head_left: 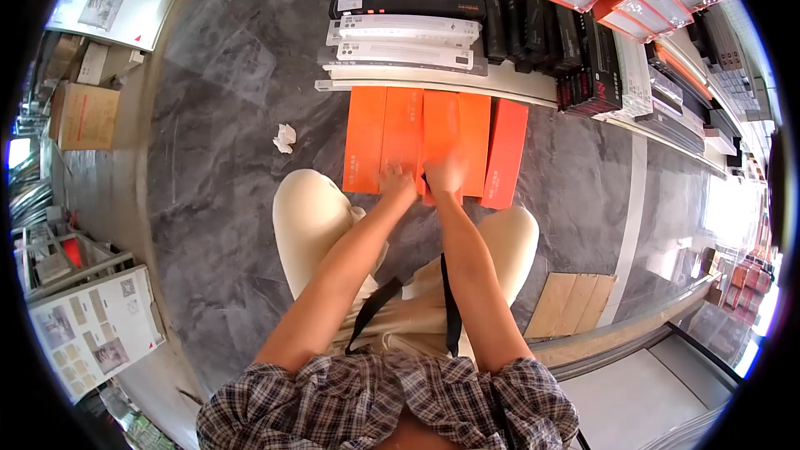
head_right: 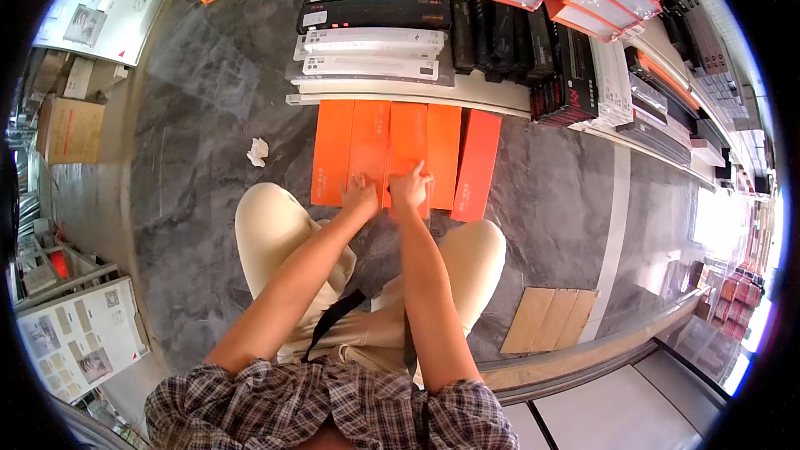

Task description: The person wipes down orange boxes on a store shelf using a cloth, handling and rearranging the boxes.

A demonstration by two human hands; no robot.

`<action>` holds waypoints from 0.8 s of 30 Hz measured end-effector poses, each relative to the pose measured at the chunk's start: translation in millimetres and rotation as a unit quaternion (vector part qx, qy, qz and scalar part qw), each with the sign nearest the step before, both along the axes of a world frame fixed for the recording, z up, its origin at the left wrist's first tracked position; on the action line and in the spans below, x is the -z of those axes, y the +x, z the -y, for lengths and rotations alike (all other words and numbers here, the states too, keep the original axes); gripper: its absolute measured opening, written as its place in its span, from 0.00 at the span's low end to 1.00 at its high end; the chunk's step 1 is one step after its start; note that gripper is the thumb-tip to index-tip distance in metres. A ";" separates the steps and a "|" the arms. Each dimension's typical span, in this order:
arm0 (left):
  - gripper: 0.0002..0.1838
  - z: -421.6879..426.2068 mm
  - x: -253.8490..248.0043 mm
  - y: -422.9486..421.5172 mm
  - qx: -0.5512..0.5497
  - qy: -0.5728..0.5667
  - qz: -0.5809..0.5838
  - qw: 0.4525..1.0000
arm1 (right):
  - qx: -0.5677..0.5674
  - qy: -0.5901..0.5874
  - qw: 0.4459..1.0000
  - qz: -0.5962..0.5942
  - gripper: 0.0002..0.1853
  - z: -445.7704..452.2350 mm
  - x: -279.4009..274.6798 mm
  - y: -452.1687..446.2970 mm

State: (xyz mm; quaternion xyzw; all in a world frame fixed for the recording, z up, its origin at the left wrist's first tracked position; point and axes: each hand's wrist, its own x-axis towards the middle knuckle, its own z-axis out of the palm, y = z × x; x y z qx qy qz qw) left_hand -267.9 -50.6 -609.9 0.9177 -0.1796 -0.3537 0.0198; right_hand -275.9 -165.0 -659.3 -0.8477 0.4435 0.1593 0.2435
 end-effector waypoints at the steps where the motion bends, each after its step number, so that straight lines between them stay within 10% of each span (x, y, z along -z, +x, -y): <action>1: 0.23 -1.4 7.5 -3.0 -0.021 -0.010 0.018 1.000 | -0.001 0.008 1.000 0.011 0.45 -2.7 4.5 -1.7; 4: 0.22 -3.4 -4.9 -9.8 -0.036 -0.015 0.019 0.999 | 0.046 -0.007 0.998 0.036 0.26 -19.0 -42.9 -11.5; 15: 0.33 -14.3 -298.6 31.3 -0.080 -0.150 0.193 0.966 | -0.117 0.026 0.941 0.317 0.25 -27.5 -340.1 4.3; 24: 0.30 -55.2 -533.8 104.3 -0.034 -0.263 0.354 0.897 | -0.032 -0.094 0.933 0.347 0.24 0.8 -597.5 41.2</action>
